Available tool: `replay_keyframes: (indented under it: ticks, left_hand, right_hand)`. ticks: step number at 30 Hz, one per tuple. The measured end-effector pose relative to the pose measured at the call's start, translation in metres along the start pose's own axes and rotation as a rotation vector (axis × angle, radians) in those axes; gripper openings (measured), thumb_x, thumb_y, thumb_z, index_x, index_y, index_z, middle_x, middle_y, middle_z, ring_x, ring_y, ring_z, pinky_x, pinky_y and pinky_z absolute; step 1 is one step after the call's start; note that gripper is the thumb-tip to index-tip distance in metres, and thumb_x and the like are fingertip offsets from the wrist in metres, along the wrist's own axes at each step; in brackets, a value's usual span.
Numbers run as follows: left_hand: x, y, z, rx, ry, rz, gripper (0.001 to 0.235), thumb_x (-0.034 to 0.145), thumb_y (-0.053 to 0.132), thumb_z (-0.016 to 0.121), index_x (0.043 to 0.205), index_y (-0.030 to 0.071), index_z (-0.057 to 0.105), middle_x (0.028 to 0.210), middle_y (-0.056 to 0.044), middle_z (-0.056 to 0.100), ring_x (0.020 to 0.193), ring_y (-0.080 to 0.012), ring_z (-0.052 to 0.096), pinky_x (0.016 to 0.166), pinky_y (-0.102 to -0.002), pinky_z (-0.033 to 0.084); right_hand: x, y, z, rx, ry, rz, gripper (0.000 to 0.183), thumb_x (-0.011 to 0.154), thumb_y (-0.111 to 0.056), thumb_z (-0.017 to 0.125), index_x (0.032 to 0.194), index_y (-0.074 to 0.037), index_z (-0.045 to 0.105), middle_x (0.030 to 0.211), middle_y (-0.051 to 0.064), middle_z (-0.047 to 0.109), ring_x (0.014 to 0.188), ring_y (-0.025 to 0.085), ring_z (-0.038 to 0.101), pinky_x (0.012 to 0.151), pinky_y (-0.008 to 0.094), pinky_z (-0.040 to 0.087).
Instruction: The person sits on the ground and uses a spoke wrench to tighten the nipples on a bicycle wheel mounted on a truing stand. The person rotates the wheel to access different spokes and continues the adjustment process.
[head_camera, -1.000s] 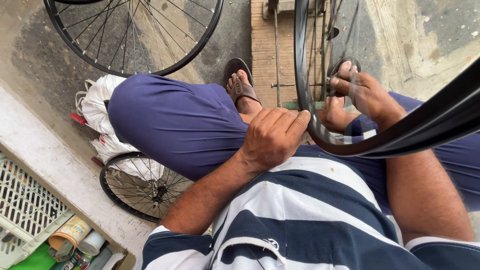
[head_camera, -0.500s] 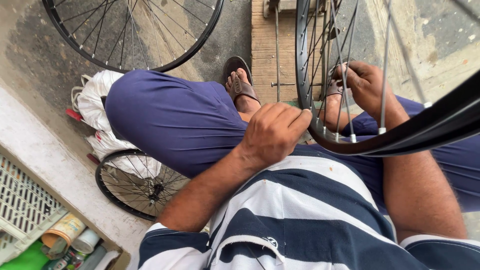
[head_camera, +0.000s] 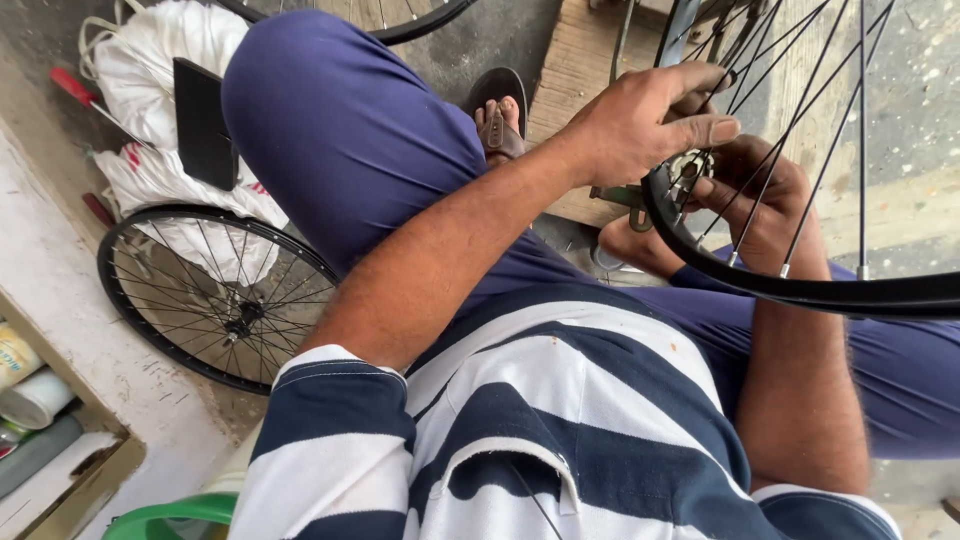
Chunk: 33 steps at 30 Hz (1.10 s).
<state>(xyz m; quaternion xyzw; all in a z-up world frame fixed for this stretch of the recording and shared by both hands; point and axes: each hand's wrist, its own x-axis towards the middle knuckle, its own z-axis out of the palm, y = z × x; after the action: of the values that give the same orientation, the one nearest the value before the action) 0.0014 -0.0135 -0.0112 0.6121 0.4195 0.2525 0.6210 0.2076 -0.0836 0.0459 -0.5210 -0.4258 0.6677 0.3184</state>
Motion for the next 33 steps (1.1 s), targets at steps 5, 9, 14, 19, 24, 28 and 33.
replay_keyframes:
  ticks: [5,9,14,19,24,28,33]
  left_hand:
    - [0.003,-0.008,0.004,0.034,0.025,0.007,0.083,0.090,0.066,0.061,0.143,0.003,0.053,0.119,-0.016,0.073,0.113,-0.0242,0.074,0.094,-0.035,0.062]
    - [0.005,-0.016,0.011,0.016,0.104,0.061,0.044,0.105,0.048,0.057,0.131,0.014,0.066,0.114,-0.005,0.076,0.108,-0.0182,0.074,0.094,-0.035,0.059]
    - [-0.002,-0.007,0.010,0.153,0.166,0.199,0.019,0.100,0.033,0.064,0.107,0.016,0.068,0.092,-0.001,0.070,0.085,-0.0164,0.071,0.078,-0.037,0.058]
    - [-0.004,-0.005,0.008,0.090,0.147,0.234,0.016,0.101,0.030,0.064,0.105,0.015,0.068,0.088,0.000,0.070,0.083,-0.0166,0.071,0.077,-0.037,0.058]
    - [-0.005,-0.002,0.007,0.084,0.116,0.223,0.017,0.101,0.031,0.064,0.105,0.015,0.068,0.085,0.001,0.069,0.081,-0.0139,0.071,0.076,-0.035,0.057]
    - [-0.006,0.004,0.005,0.023,0.064,0.200,0.017,0.101,0.031,0.064,0.105,0.016,0.070,0.083,0.003,0.068,0.077,-0.0109,0.069,0.074,-0.033,0.057]
    - [-0.010,0.008,0.003,-0.020,0.033,0.167,0.016,0.102,0.030,0.064,0.105,0.016,0.070,0.083,0.002,0.069,0.076,-0.0106,0.069,0.073,-0.033,0.058]
  right_hand:
    - [0.012,-0.002,0.011,-0.284,0.135,-0.006,0.022,0.104,-0.001,0.070,0.123,0.007,0.064,0.105,0.012,0.073,0.094,0.018,0.072,0.084,0.031,0.060]
    - [0.014,-0.002,0.021,-0.225,0.161,0.053,0.030,0.099,-0.001,0.071,0.128,0.004,0.064,0.109,0.011,0.074,0.097,0.016,0.072,0.086,0.030,0.060]
    - [0.004,-0.006,0.016,-0.216,0.117,0.038,0.031,0.097,-0.001,0.077,0.125,0.005,0.067,0.111,0.013,0.074,0.100,0.015,0.073,0.090,0.030,0.063]
    - [0.005,0.012,0.008,-0.246,0.123,-0.163,0.035,0.090,-0.001,0.089,0.107,0.002,0.059,0.106,0.012,0.071,0.098,0.014,0.071,0.086,0.030,0.062]
    - [-0.001,0.005,0.014,-0.401,0.123,-0.181,0.038,0.089,-0.001,0.088,0.117,0.003,0.063,0.112,0.011,0.070,0.107,0.016,0.072,0.097,0.031,0.062]
    - [-0.014,0.000,0.011,-0.158,0.098,-0.121,0.031,0.093,-0.004,0.082,0.120,0.001,0.066,0.110,0.009,0.073,0.102,0.014,0.072,0.091,0.027,0.060]
    - [-0.018,0.013,0.010,-0.158,0.155,-0.136,0.025,0.101,0.000,0.080,0.122,0.003,0.067,0.110,0.010,0.073,0.101,0.014,0.070,0.096,0.028,0.059]
